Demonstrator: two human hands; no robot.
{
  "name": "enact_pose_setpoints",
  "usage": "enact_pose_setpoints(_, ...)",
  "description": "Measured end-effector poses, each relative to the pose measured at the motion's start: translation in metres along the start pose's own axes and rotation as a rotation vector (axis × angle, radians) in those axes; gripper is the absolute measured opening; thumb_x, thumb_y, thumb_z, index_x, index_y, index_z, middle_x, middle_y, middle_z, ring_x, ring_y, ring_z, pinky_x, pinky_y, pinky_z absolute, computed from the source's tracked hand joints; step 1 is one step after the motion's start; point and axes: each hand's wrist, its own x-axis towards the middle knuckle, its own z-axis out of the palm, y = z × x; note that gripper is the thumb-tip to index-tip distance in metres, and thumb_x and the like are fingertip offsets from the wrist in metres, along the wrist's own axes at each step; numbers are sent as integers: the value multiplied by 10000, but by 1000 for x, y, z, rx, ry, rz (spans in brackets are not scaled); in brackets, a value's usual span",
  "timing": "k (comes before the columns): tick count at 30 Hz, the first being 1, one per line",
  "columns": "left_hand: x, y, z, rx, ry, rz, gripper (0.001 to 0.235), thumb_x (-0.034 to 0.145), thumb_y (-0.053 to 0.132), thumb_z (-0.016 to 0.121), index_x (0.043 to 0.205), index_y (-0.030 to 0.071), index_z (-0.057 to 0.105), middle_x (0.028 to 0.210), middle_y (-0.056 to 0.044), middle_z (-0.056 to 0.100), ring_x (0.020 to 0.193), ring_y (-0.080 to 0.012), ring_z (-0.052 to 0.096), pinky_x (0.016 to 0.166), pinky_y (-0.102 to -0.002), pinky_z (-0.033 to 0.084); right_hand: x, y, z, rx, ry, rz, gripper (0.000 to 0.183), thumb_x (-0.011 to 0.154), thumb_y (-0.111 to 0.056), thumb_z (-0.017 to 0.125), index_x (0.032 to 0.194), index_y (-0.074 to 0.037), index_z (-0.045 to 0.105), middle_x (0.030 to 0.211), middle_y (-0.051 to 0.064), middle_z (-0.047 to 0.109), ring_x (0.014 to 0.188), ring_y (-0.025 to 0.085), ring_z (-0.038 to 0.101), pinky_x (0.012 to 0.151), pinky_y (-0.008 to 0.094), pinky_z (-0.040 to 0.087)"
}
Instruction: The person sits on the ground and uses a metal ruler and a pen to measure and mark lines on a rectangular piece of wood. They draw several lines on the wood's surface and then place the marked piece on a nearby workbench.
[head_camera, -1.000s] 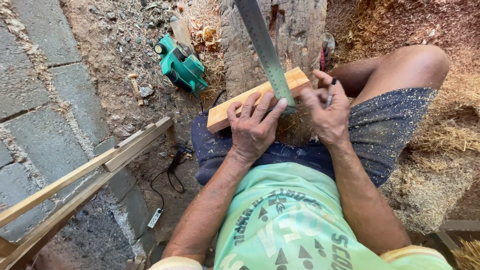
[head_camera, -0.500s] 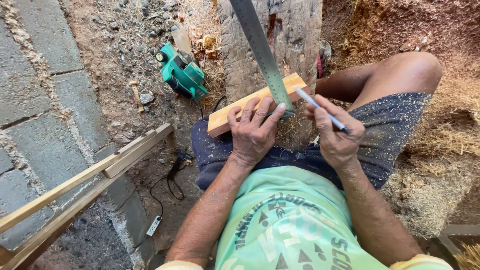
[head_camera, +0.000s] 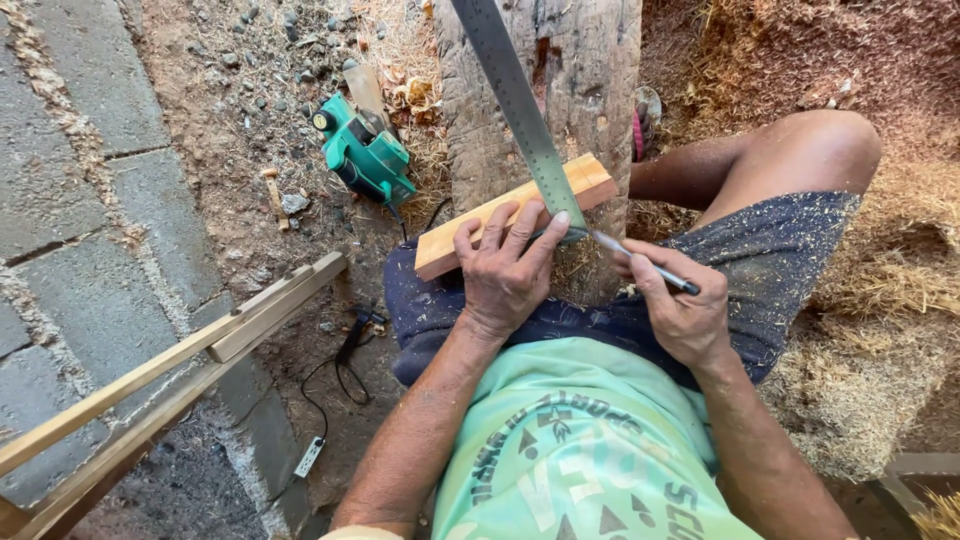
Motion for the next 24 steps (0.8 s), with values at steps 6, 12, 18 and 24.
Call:
enact_pose_setpoints(6, -2, 1, 1, -4, -4, -1, 420, 890, 180, 797, 1297, 256, 721, 1376, -5, 637, 1262, -247, 588, 1063, -554, 364, -5, 2, -9, -101, 40, 105, 258, 1067, -96, 591, 1253, 59, 681, 1063, 162, 761, 986, 185, 752, 896, 307, 638)
enact_pose_setpoints(12, -4, 0, 3, 15, 11, 6, 412, 891, 188, 795, 1288, 274, 722, 1383, 6, 633, 1259, -252, 589, 1105, -587, 338, 7, 9, -15, -79, 123, 0, 243, 1090, -128, 600, 1233, 52, 681, 1065, 158, 744, 972, 178, 745, 870, 300, 644)
enact_pose_setpoints(18, -10, -8, 5, -55, 1, 25, 446, 901, 187, 793, 1331, 250, 690, 1449, -41, 593, 1324, -249, 576, 1192, -654, 247, 34, 28, -16, -241, 171, -324, 205, 1205, -113, 523, 1049, -107, 655, 1004, 72, 641, 910, 110, 639, 808, 248, 609)
enact_pose_setpoints(24, -7, -8, 8, -79, 71, 28, 546, 870, 115, 749, 1383, 249, 623, 1479, -80, 567, 1336, -235, 598, 1214, -646, 223, 89, -52, 25, -650, -177, -524, 475, 861, -70, 700, 1329, -40, 624, 1122, 255, 528, 1009, 287, 613, 861, 393, 564)
